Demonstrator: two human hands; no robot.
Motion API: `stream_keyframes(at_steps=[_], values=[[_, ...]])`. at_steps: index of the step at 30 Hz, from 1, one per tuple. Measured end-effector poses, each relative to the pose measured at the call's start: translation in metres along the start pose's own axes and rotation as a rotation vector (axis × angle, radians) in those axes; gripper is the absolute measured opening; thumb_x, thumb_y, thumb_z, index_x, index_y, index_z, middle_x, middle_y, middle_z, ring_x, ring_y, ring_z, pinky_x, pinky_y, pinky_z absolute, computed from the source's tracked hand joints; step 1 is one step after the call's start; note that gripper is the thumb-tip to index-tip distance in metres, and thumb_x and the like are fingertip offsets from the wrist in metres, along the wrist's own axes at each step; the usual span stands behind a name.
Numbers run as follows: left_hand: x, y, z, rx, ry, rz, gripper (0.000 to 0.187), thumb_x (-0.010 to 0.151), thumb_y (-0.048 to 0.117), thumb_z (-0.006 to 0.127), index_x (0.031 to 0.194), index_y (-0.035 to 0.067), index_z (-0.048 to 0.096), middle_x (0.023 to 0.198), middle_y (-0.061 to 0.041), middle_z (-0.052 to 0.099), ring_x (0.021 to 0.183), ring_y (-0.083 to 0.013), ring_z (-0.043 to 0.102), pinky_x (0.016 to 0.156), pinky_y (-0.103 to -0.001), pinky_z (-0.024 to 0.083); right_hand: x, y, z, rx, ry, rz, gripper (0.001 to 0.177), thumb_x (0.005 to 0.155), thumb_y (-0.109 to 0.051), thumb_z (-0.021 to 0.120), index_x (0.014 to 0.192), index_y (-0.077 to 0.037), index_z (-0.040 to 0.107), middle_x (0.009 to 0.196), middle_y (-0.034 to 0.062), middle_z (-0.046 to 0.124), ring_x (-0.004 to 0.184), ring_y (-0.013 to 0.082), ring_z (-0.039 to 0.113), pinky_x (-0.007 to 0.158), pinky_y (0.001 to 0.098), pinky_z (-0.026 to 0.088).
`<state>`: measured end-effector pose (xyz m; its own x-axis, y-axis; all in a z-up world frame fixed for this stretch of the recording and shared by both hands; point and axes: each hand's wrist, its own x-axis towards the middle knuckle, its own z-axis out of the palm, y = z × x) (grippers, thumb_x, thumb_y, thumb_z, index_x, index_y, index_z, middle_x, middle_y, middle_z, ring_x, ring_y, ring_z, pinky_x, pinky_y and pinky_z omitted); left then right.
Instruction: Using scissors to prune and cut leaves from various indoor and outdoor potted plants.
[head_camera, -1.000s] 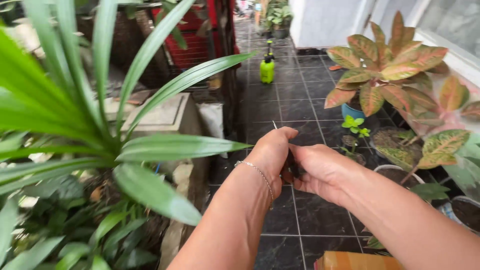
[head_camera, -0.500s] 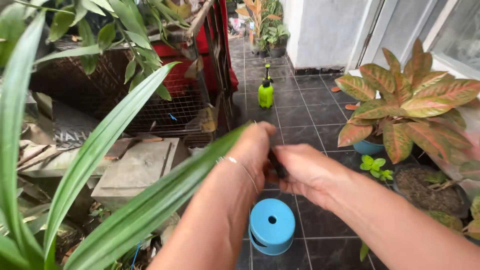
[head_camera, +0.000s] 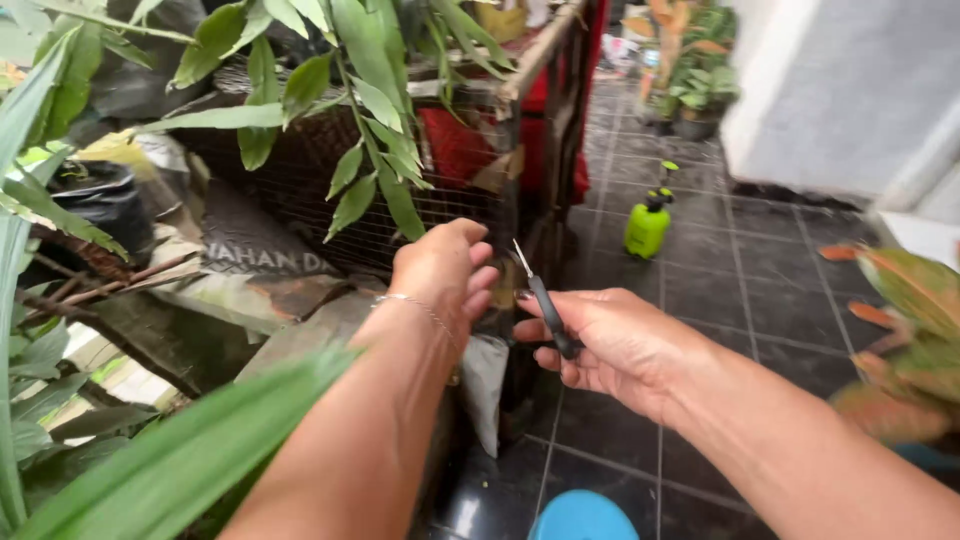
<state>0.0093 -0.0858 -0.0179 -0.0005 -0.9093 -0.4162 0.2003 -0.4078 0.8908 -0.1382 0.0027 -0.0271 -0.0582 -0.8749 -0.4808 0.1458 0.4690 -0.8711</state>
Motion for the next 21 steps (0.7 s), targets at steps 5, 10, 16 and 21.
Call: stream_keyframes(at_steps=[5,10,16,21], values=[[0.054,0.031,0.004,-0.095,0.325,0.236,0.021,0.086,0.023,0.072,0.099,0.008,0.075,0.088,0.000,0.075,0.067,-0.0121,0.062,0.056,-0.028,0.045,0.065,-0.037,-0.044,-0.133,-0.125,0.026,0.027,0.092,-0.030,0.068,0.107,-0.009,0.074,0.094,0.0028,0.073,0.072,0.0109,0.061,0.059,0.0257,0.048],[0.072,0.045,0.030,-0.221,0.582,0.256,0.018,0.087,0.025,0.071,0.098,0.011,0.076,0.087,0.002,0.078,0.065,-0.0085,0.064,0.053,-0.024,0.044,0.106,-0.078,-0.088,-0.273,-0.158,0.063,0.030,0.095,-0.035,0.068,0.109,-0.009,0.075,0.097,0.0023,0.075,0.070,0.0098,0.058,0.058,0.0253,0.047],[0.102,0.050,0.024,-0.107,0.724,0.337,0.020,0.081,0.018,0.076,0.099,0.011,0.081,0.086,0.002,0.075,0.066,-0.0099,0.062,0.053,-0.027,0.045,0.139,-0.101,-0.090,-0.319,-0.324,-0.001,0.025,0.092,-0.031,0.067,0.104,-0.009,0.071,0.097,0.0026,0.072,0.071,0.0086,0.059,0.060,0.0255,0.047],[0.099,0.048,0.013,0.310,0.980,0.284,0.024,0.075,0.029,0.087,0.097,0.020,0.084,0.098,-0.003,0.077,0.084,-0.0197,0.070,0.081,-0.035,0.053,0.137,-0.100,-0.076,-0.339,-0.390,0.023,0.026,0.091,-0.032,0.068,0.101,-0.008,0.072,0.094,0.0015,0.072,0.070,0.0088,0.059,0.060,0.0252,0.048]])
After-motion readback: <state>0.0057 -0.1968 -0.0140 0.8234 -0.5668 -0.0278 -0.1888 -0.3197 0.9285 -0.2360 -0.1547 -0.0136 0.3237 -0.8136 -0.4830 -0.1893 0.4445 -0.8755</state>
